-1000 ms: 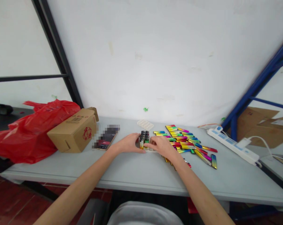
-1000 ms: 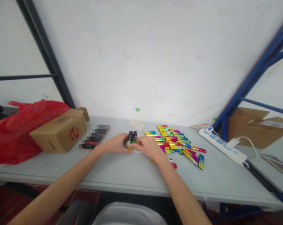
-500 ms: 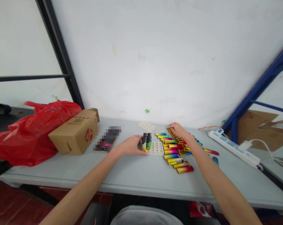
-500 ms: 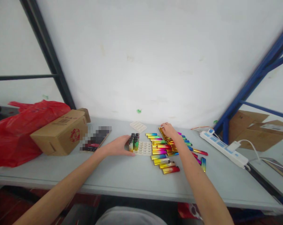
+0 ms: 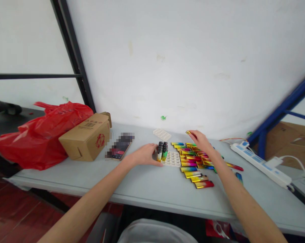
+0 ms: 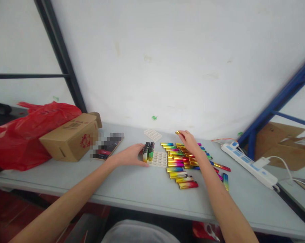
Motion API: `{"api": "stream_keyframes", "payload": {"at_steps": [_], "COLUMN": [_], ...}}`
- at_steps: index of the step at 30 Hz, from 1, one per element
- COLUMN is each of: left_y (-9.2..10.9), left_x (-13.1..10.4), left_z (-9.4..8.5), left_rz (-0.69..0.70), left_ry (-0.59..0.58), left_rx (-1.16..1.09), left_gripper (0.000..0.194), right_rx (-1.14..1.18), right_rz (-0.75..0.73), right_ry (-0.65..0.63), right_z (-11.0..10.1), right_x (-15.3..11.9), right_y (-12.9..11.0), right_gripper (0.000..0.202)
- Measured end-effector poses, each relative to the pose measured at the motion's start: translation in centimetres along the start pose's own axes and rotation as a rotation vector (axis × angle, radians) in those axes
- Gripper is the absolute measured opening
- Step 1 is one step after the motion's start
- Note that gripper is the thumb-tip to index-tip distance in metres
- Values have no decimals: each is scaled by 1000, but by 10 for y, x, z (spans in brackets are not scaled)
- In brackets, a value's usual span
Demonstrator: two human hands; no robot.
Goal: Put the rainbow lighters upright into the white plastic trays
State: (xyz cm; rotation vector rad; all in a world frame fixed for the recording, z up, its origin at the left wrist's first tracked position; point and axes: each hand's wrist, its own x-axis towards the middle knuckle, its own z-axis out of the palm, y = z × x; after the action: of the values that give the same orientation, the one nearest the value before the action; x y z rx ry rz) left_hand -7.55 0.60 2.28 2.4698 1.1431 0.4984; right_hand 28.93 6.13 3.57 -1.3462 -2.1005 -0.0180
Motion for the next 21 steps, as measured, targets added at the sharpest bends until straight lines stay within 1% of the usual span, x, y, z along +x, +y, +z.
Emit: {"api": "stream_keyframes", "payload": {"at_steps": [2,5,6,7,9,11,13,15,18,21], "left_y": [-1,-2,-3,-3,-3,-2,-1,1,2,1], "left_x": [0,1,1,1,1,2,2,2,2,2], "left_z": [1,1,1,1,0,-1,-2,-4,-5,-5], "left_rz": [8,24,22,17,6,4,2,-5,-5,-1], "left_ry": [3,5,3,-1,-12,-24,-36,-40,-33,-34], "left_rx": [-2,20,30,38,37,22,14,14,7,6], "left_gripper": [71,72,73,73,74,73,72,72,73,74], "right_rx": [104,218,253,278,332,411,474,554,783,1048], "right_rz": [45,87,88,94,135,177,224,254,293,350], "right_ry": [129,235,238,211,183,163,149,130,82,56], "right_z": [-14,-30,-31,-30,-20,-3,14,27,35,36], "right_x": [1,-2,-5,-8,-17,-24,-28,-28,-29,-31], "right_y": [-22,-60,-72,-83,-99,-106,-106,-104,-103,-107], "right_gripper": [44,50,50,49,49,46,49,52,52,49]}}
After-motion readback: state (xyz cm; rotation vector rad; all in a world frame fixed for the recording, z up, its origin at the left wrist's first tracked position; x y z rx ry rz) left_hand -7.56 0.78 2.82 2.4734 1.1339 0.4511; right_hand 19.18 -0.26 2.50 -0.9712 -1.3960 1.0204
